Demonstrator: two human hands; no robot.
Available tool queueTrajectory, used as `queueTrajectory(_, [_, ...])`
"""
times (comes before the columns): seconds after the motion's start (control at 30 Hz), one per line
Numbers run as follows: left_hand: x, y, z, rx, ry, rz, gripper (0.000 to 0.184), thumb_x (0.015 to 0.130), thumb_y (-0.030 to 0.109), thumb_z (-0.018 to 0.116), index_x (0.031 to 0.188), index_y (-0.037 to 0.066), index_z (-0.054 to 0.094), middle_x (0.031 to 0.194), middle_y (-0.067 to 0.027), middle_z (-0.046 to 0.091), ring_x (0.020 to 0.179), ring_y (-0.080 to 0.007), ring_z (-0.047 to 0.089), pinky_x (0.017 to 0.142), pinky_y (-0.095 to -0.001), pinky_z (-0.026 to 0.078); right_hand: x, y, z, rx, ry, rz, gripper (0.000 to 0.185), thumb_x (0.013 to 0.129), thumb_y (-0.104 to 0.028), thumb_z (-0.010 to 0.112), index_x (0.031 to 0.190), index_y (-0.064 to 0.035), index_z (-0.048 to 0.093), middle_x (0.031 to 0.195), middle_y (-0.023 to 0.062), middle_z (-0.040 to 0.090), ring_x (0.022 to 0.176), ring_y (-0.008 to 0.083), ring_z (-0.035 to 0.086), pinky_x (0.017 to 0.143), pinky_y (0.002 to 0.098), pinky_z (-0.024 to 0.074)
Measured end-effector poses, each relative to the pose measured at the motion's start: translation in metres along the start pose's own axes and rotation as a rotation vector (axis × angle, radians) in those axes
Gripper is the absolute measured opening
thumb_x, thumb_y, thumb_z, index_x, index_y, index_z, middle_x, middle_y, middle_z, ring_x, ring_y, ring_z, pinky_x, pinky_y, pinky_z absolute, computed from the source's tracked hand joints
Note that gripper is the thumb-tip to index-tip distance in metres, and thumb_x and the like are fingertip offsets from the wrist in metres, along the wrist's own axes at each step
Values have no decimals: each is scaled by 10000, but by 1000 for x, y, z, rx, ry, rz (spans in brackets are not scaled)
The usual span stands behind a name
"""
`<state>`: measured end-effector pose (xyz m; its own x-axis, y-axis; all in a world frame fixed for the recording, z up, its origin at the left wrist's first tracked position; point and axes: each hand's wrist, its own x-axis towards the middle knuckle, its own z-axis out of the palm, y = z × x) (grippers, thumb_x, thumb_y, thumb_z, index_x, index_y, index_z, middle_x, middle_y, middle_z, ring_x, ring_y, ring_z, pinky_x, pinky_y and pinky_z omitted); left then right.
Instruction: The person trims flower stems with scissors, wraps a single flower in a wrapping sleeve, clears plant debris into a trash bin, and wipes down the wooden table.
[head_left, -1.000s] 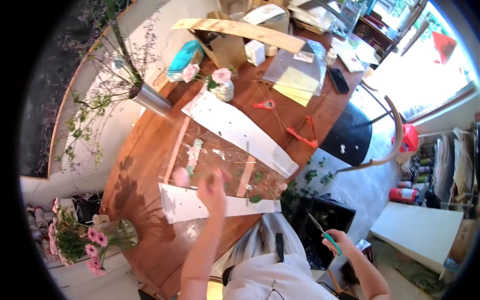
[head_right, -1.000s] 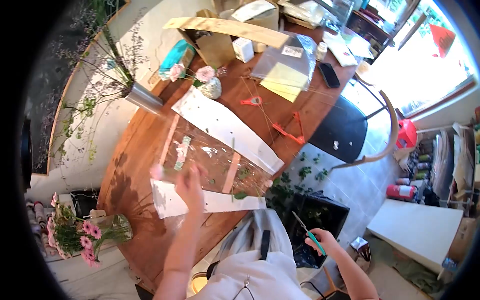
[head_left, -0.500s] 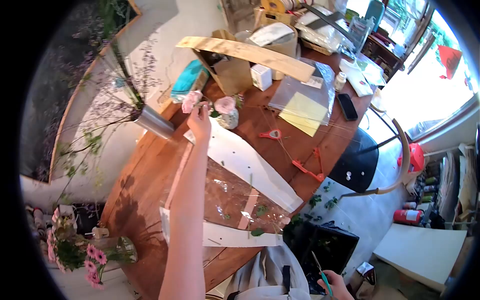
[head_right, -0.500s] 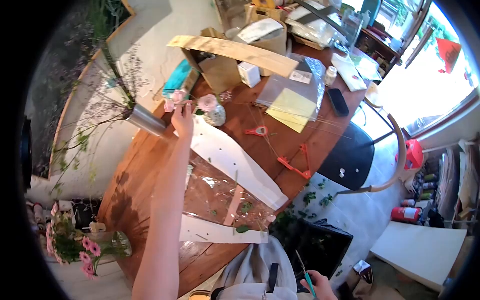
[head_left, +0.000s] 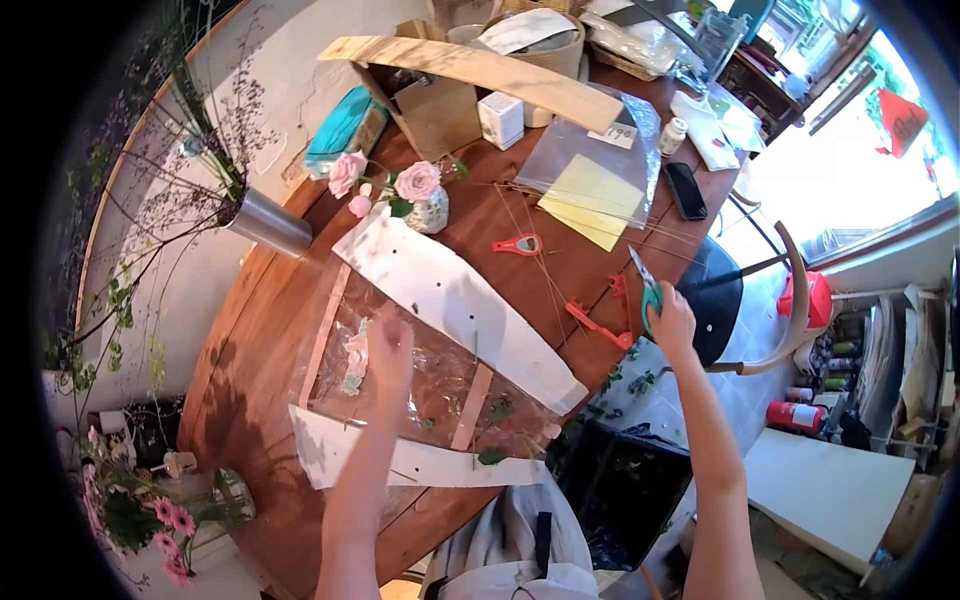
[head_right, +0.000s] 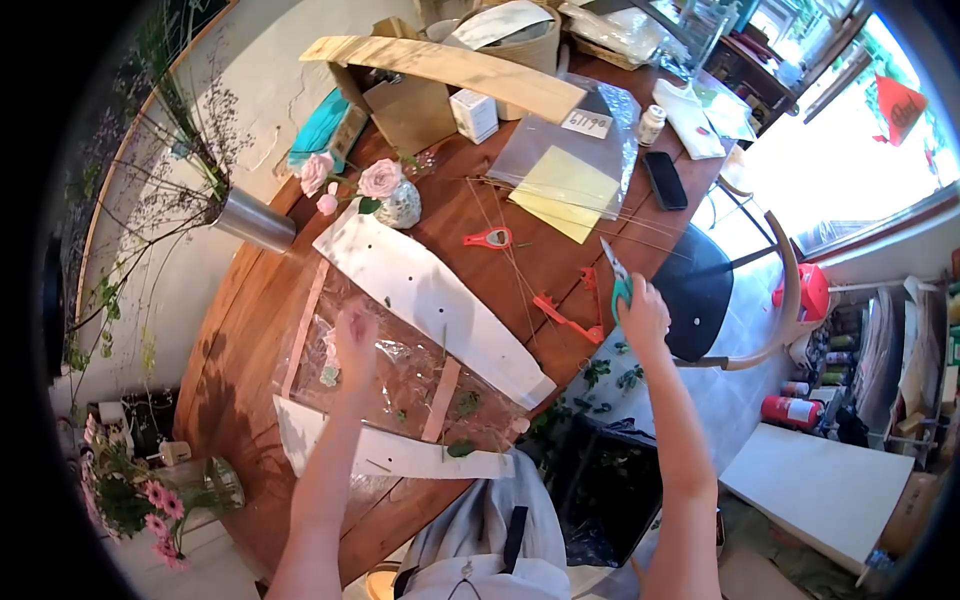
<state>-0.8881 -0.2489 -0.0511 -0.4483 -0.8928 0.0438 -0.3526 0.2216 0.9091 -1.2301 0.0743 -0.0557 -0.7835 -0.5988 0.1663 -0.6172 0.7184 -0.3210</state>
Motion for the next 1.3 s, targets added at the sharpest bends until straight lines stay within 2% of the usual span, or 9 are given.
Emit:
queueTrajectory(0.1, [-116, -22, -57, 9, 72, -291, 389, 812, 23, 627, 1180, 25, 500, 1030, -61, 517, 859, -135, 517, 745, -274, 455, 34, -2, 13, 34, 14, -91, 313, 781, -150, 633, 1068, -63, 541, 934, 162, 579, 931, 360, 552, 792, 439, 461])
queueTrajectory(0.27, [-266, -131, -125, 204, 752, -590, 403, 796, 67, 654, 1164, 53, 489, 952, -29, 539, 815, -141, 522, 685, -319, 457, 6, -57, 6, 83, 15, -228, 204, 790, -152, 637, 961, -49, 597, 952, 154, 568, 946, 355, 529, 823, 412, 445])
queueTrajectory(0.37, [-248, -96, -154, -320, 777, -1091, 407, 783, 73, 675, 1145, 42, 491, 964, -43, 566, 819, -137, 530, 626, -346, 443, -68, -108, 17, 314, -296, 19, 218, 764, -172, 670, 925, -41, 603, 941, 146, 585, 875, 358, 549, 796, 424, 442])
queueTrajectory(0.5, [-202, -121, -141, -295, 885, -1014, 247, 759, 75, 684, 952, 45, 534, 802, -29, 570, 680, -143, 521, 581, -316, 417, -119, -156, 47, 281, -271, 139, 191, 725, -146, 684, 867, -35, 619, 910, 136, 604, 857, 341, 559, 780, 430, 441])
queueTrajectory(0.73, [-173, -84, -117, 336, 404, -571, 251, 804, 167, 640, 1005, 18, 642, 970, -144, 653, 824, -285, 615, 742, -384, 485, -119, -222, 24, 298, -205, -497, 163, 728, -48, 556, 870, -61, 635, 1199, 163, 527, 1166, 405, 444, 935, 516, 381])
queueTrajectory(0.87, [-192, -92, -52, 559, 85, -265, 318, 805, 211, 594, 1067, 33, 628, 1159, -181, 583, 1082, -373, 524, 941, -453, 404, -157, -237, 46, 265, -545, -832, 128, 748, -81, 570, 864, -74, 622, 1408, 161, 348, 1329, 449, 231, 1015, 645, 256])
queueTrajectory(1.0, [-185, -7, -46, 811, -319, 260, 315, 738, 82, 568, 1053, 73, 570, 1322, -112, 473, 1293, -349, 365, 1038, -570, 261, -203, -256, 35, 256, -578, -819, 434, 684, -238, 675, 1049, -41, 547, 1394, 192, 345, 1315, 445, 259, 991, 630, 284])
queueTrajectory(1.2, [-242, -18, -17, 242, -643, 260, 215, 704, 41, 537, 919, 37, 545, 1068, -164, 575, 1044, -341, 527, 858, -528, 393, -261, -240, 5, 160, -635, -389, 888, 604, -268, 750, 1357, -56, 330, 1205, 178, 445, 1135, 376, 430, 838, 494, 415])
queueTrajectory(1.3, [-318, -16, 17, -4, -832, 210, 263, 675, 25, 523, 935, 21, 564, 893, -183, 598, 882, -374, 568, 776, -447, 459, -347, -185, 7, 222, -443, -147, 661, 646, -152, 703, 1252, -65, 453, 1024, 146, 531, 968, 326, 534, 775, 396, 480])
